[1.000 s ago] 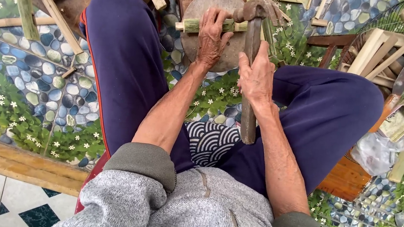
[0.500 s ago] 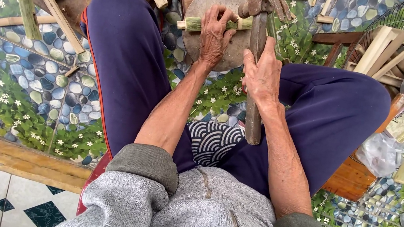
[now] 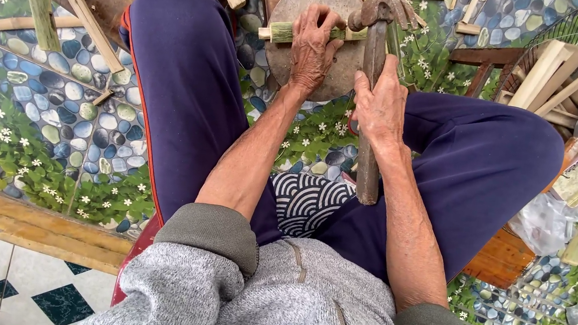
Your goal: The person sits cross-legged and assembles thin bamboo strips into a small bundle. They use a hammer to tap the strips together, then insert a thin metal pin to secure the bundle. The person repeats this process with additional bamboo pieces.
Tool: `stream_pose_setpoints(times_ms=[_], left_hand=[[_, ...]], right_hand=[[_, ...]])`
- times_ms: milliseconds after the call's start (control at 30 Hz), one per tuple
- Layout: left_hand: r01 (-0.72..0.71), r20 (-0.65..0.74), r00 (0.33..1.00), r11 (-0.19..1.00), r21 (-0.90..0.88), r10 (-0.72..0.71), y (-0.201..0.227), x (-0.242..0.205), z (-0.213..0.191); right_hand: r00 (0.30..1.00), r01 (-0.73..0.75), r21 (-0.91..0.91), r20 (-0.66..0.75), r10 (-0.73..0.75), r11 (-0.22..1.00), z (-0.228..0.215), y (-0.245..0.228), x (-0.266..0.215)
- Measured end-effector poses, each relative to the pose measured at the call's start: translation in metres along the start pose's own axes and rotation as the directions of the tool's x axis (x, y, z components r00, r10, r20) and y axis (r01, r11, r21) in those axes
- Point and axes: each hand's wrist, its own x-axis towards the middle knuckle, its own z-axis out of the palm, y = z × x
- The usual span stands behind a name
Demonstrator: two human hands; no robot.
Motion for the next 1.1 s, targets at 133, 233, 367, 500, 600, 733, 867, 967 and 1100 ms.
stream_pose_setpoints(times_ms=[133, 233, 367, 500, 600, 733, 867, 967, 1100], left_hand=[[-0.013, -0.025, 1.000, 1.000, 0.017, 0.013, -0.005, -0.002, 0.007], [-0.007, -0.080, 0.997, 1.000, 0.003, 0.007, -0.005, 0.002, 0.009], [0.025, -0.082, 0.996, 0.999, -0.022, -0.027, -0.004, 0.001, 0.011], [0.025, -0.129, 0.991, 0.999, -0.034, -0.029, -0.009, 0.003, 0.021], [0.044, -0.135, 0.990, 0.999, 0.020, -0.041, -0.006, 0.005, 0.017], [0.061, -0.143, 0.988, 0.998, -0.027, -0.064, -0.005, 0.004, 0.015], [0.022, -0.092, 0.996, 0.999, 0.026, -0.020, -0.016, -0.007, 0.022], [0.011, -0.065, 0.998, 0.993, 0.116, -0.003, -0.016, -0.015, 0.019], [-0.002, -0.082, 0.997, 0.998, 0.064, 0.008, -0.008, -0.012, 0.010]], right_hand=[[1.000, -0.012, 0.017, -0.019, 0.012, 1.000, -0.001, 0.002, 0.001], [1.000, 0.002, 0.016, -0.017, -0.002, 1.000, -0.001, 0.002, 0.003], [1.000, -0.028, 0.026, -0.009, 0.028, 0.999, 0.002, 0.000, 0.000], [0.999, 0.024, -0.102, -0.028, -0.027, 0.995, 0.011, 0.013, 0.004], [0.991, 0.104, -0.190, -0.059, -0.117, 0.976, 0.017, 0.023, 0.005], [0.999, 0.047, -0.196, -0.012, -0.051, 0.980, 0.019, 0.021, 0.004], [0.998, 0.054, -0.191, -0.022, -0.059, 0.980, 0.018, 0.019, 0.003], [1.000, 0.006, -0.136, -0.009, -0.007, 0.991, 0.016, 0.014, 0.001], [0.998, -0.055, 0.015, -0.002, 0.055, 0.998, 0.002, -0.005, -0.003]])
